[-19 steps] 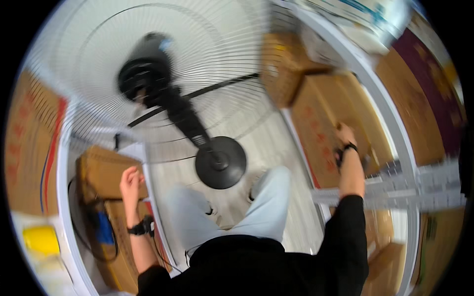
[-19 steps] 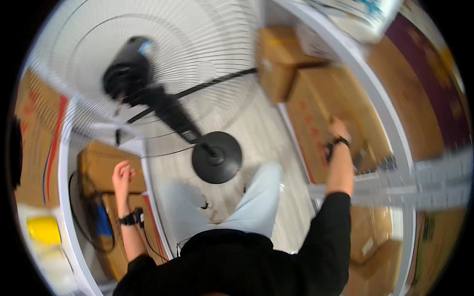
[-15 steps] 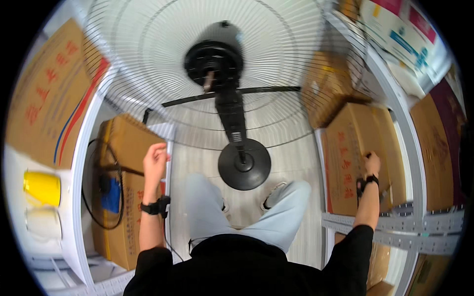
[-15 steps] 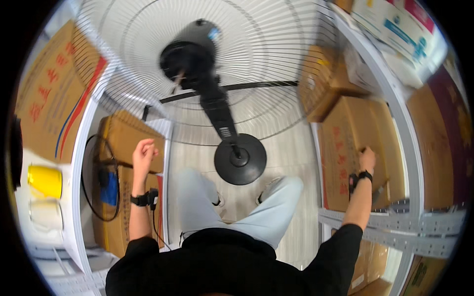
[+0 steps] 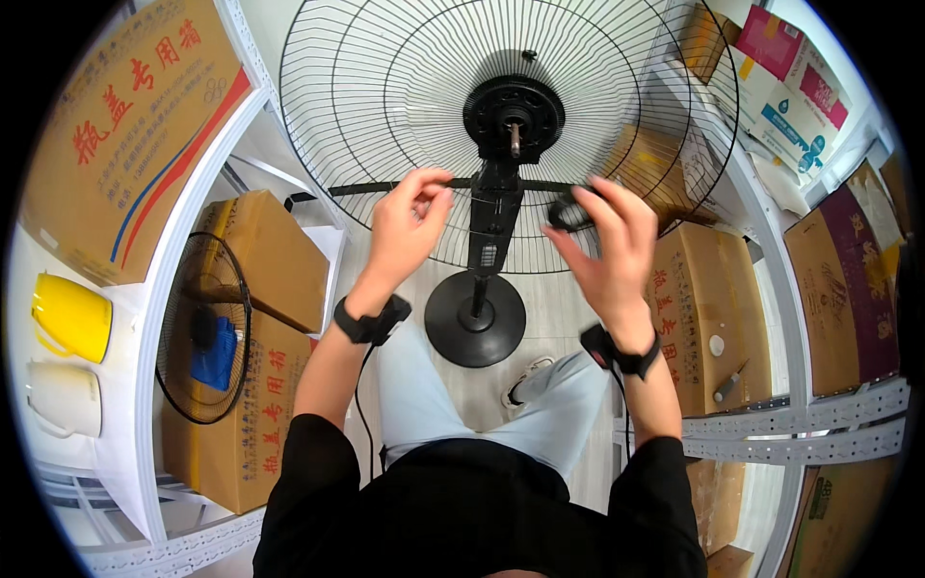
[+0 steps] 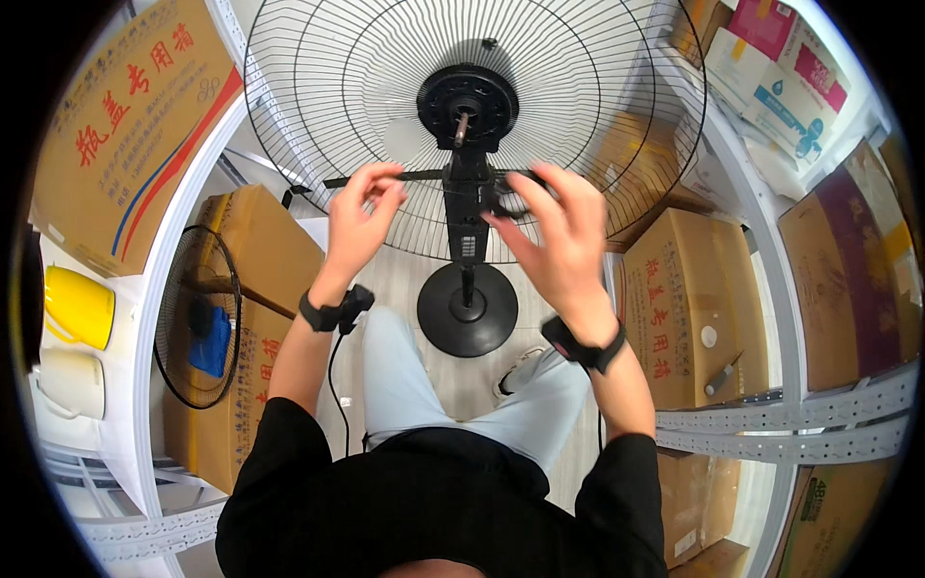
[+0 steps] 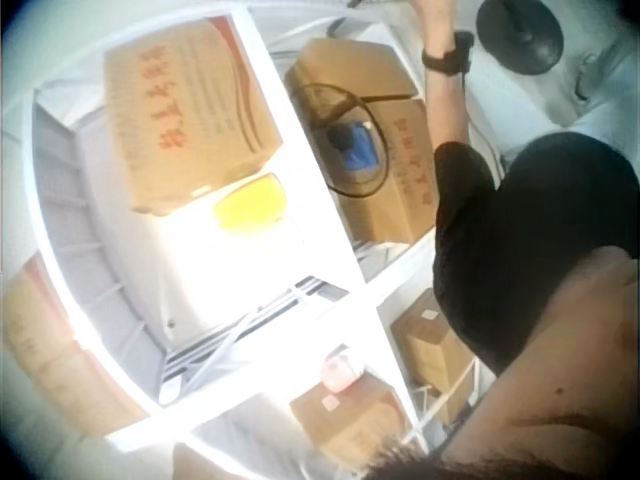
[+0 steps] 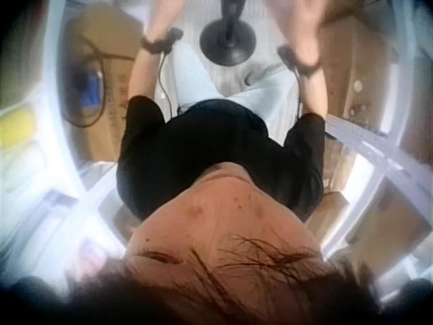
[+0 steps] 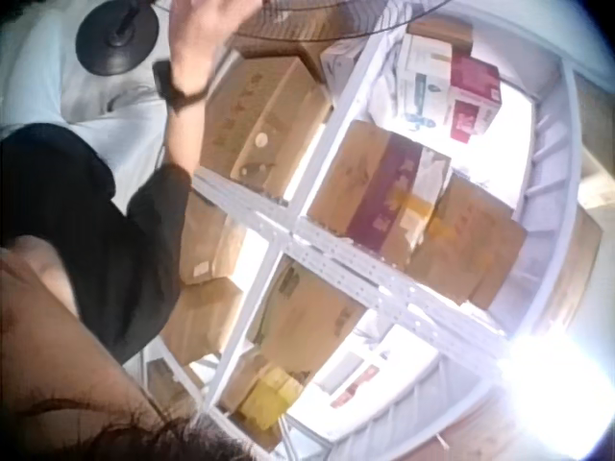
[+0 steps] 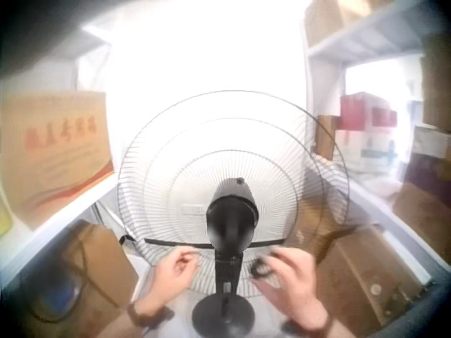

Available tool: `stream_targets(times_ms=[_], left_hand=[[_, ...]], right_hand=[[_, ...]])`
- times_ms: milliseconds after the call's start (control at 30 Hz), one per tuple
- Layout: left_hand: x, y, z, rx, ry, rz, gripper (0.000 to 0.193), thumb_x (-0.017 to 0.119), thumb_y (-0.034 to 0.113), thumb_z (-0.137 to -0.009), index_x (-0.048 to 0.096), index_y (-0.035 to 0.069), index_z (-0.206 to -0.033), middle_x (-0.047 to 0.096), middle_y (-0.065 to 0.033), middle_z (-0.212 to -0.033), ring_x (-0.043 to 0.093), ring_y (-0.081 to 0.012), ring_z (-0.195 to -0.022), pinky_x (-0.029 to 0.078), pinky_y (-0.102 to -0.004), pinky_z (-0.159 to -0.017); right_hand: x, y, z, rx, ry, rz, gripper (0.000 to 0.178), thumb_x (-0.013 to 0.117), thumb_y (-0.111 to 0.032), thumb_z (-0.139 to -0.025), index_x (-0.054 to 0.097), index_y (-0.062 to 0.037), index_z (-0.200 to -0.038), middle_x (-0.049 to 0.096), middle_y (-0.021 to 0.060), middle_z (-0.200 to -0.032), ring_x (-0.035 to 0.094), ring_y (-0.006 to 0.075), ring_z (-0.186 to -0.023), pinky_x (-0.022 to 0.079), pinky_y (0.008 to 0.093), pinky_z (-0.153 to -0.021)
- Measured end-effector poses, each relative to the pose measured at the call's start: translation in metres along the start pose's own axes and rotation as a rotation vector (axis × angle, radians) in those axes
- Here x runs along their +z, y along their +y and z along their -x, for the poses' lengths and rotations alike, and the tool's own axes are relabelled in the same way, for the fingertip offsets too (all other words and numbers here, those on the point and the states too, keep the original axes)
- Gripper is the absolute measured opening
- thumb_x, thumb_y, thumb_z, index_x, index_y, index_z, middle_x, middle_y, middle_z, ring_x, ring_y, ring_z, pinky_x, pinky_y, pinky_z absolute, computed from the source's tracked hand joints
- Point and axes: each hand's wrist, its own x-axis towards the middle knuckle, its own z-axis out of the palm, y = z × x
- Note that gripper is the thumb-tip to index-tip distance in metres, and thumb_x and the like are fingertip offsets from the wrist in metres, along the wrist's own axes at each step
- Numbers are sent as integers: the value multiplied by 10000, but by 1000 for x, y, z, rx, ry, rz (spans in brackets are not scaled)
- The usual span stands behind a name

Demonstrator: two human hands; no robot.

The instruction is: The person assembles a standing fan by tightening screws on the neck, attaching the fan blades, securing the front grill, and screwing on the central cap. The person uses a screwdriver to fasten components and adjusts the fan head.

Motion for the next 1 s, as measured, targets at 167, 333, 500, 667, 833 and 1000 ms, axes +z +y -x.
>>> stream_targets(times_ms=[167,333,500,667,833,1000], left_hand=[[13,11,-16,55,32,49,237,607,27,-884,613,23,-1120,684,-49,-887,622,-77,-799,468,-218,-662],[16,11,-26,151,112,89,283,617,3,-859,606,34,-1139,672,-66,-957,633,-112,-853,478,-235,-675],[29,9,-38,193,113,59,302,632,56,-846,601,77,-1146,621,-73,-985,637,-176,-850,511,-301,-692],[42,3,-49,191,148,14,302,656,54,-849,616,80,-1146,630,-70,-962,633,-165,-819,515,-291,-692],[46,-1,-54,199,175,21,300,663,43,-849,624,83,-1143,639,-56,-901,628,-149,-779,516,-281,-682],[54,1,-58,209,223,29,291,661,25,-845,633,79,-1130,635,-47,-857,618,-137,-734,512,-267,-664]], right_hand=[[58,-8,-43,-96,25,15,563,825,-85,-627,621,-105,-1151,552,70,-1180,525,284,-1060,481,371,-871],[84,5,-49,-52,-23,37,561,824,-82,-629,616,-104,-1150,539,77,-1180,526,289,-1065,482,371,-880],[89,18,-50,-23,-14,56,595,830,-64,-624,609,-118,-1175,518,80,-1150,512,263,-1018,491,339,-810],[90,18,-47,-52,-57,85,623,806,-26,-644,587,-119,-1220,507,79,-1143,506,262,-1005,484,345,-806],[84,19,-45,-70,-61,85,637,770,15,-646,566,-109,-1236,500,89,-1117,499,282,-1016,470,373,-837],[88,27,-42,-57,-52,108,601,786,-28,-672,561,-95,-1225,516,98,-1113,503,295,-1043,464,383,-869]])
